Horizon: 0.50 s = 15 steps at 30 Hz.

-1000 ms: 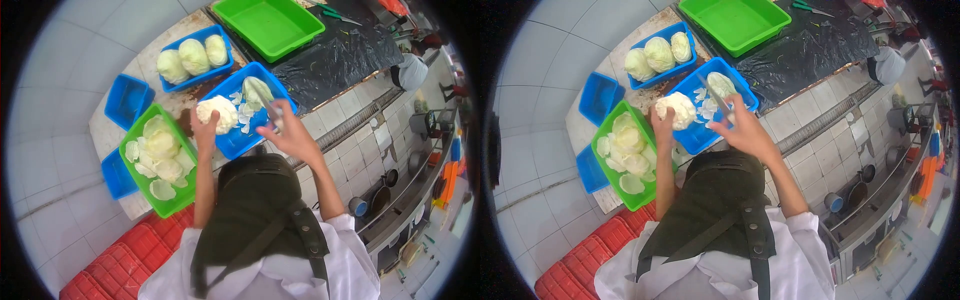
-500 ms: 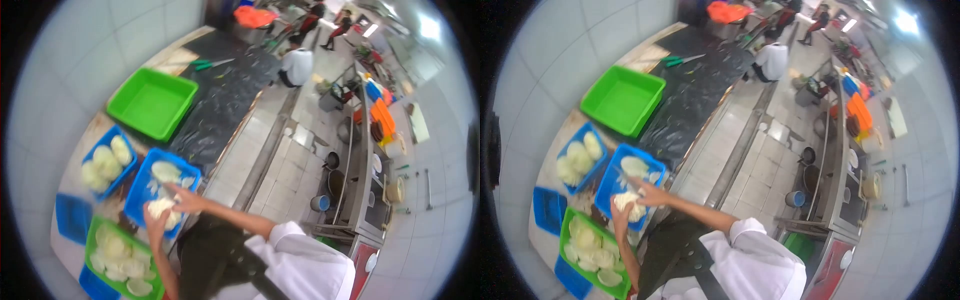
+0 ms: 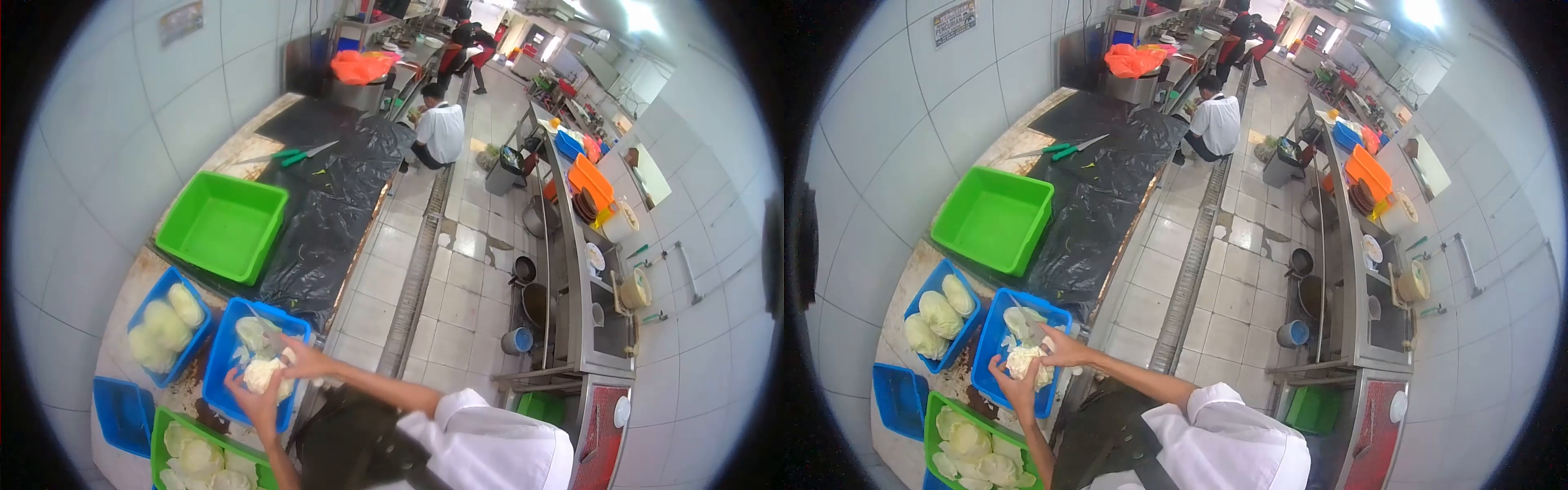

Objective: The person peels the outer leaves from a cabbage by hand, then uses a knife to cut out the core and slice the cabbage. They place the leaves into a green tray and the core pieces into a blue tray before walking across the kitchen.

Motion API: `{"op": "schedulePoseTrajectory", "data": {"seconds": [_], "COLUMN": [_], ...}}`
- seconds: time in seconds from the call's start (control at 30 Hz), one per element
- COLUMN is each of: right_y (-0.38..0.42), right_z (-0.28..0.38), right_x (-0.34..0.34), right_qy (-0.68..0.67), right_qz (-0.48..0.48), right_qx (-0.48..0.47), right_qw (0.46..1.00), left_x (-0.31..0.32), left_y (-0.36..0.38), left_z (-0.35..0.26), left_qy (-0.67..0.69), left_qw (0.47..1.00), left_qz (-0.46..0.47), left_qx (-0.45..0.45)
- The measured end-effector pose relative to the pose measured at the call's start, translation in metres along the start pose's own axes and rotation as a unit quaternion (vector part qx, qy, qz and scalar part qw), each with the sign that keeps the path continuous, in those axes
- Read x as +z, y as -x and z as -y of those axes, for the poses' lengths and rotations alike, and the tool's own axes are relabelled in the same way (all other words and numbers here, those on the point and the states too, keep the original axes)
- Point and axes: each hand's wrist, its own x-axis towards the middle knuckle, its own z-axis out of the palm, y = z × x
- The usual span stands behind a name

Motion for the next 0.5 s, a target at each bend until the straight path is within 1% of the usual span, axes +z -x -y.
{"op": "schedulePoseTrajectory", "data": {"seconds": [0.03, 0.07, 0.1, 0.13, 0.17, 0.2, 0.23, 0.27, 0.3, 0.33, 0.37, 0.4, 0.43, 0.47, 0.5], "right_y": [0.001, 0.001, 0.001, 0.001, 0.001, 0.000, 0.000, -0.001, -0.004, -0.008, -0.009, -0.010, -0.012, -0.014, -0.016], "right_z": [0.017, 0.030, 0.036, 0.039, 0.040, 0.037, 0.033, 0.028, 0.024, 0.020, 0.015, 0.029, 0.056, 0.071, 0.066], "right_x": [0.003, 0.005, 0.006, 0.009, 0.012, 0.013, 0.016, 0.017, 0.016, 0.013, 0.013, 0.007, -0.004, -0.009, -0.011], "right_qy": [-0.079, -0.156, -0.154, -0.121, -0.088, -0.085, -0.106, -0.127, -0.126, -0.071, -0.016, -0.015, -0.045, -0.074, -0.072], "right_qz": [-0.007, -0.015, -0.015, -0.038, -0.060, -0.059, -0.069, -0.078, -0.076, -0.063, -0.052, -0.052, 0.026, 0.103, 0.104], "right_qx": [0.048, 0.096, 0.096, 0.116, 0.135, 0.135, 0.110, 0.085, 0.085, 0.039, -0.006, -0.006, 0.086, 0.175, 0.175], "right_qw": [0.996, 0.983, 0.983, 0.985, 0.985, 0.985, 0.986, 0.985, 0.985, 0.995, 0.999, 0.998, 0.995, 0.976, 0.976], "left_x": [0.002, 0.004, 0.007, 0.009, 0.010, 0.009, 0.006, 0.002, -0.004, -0.006, -0.009, -0.015, -0.020, -0.023, -0.027], "left_y": [0.003, 0.006, 0.009, 0.013, 0.016, 0.017, 0.020, 0.024, 0.026, 0.027, 0.025, 0.023, 0.020, 0.019, 0.018], "left_z": [0.005, 0.008, 0.007, 0.007, 0.005, -0.001, -0.008, -0.016, -0.031, -0.039, -0.035, -0.027, -0.021, -0.018, -0.016], "left_qy": [-0.031, -0.029, -0.073, -0.117, -0.116, -0.006, 0.104, 0.106, 0.146, 0.185, 0.185, 0.199, 0.213, 0.214, 0.232], "left_qw": [0.998, 0.998, 0.995, 0.989, 0.989, 1.000, 0.992, 0.992, 0.984, 0.973, 0.973, 0.969, 0.964, 0.964, 0.958], "left_qz": [-0.048, -0.048, -0.056, -0.063, -0.063, -0.031, 0.002, 0.000, 0.021, 0.044, 0.044, 0.055, 0.066, 0.065, 0.071], "left_qx": [0.037, 0.036, 0.049, 0.061, 0.060, -0.003, -0.065, -0.066, -0.097, -0.128, -0.127, -0.137, -0.146, -0.146, -0.153]}}
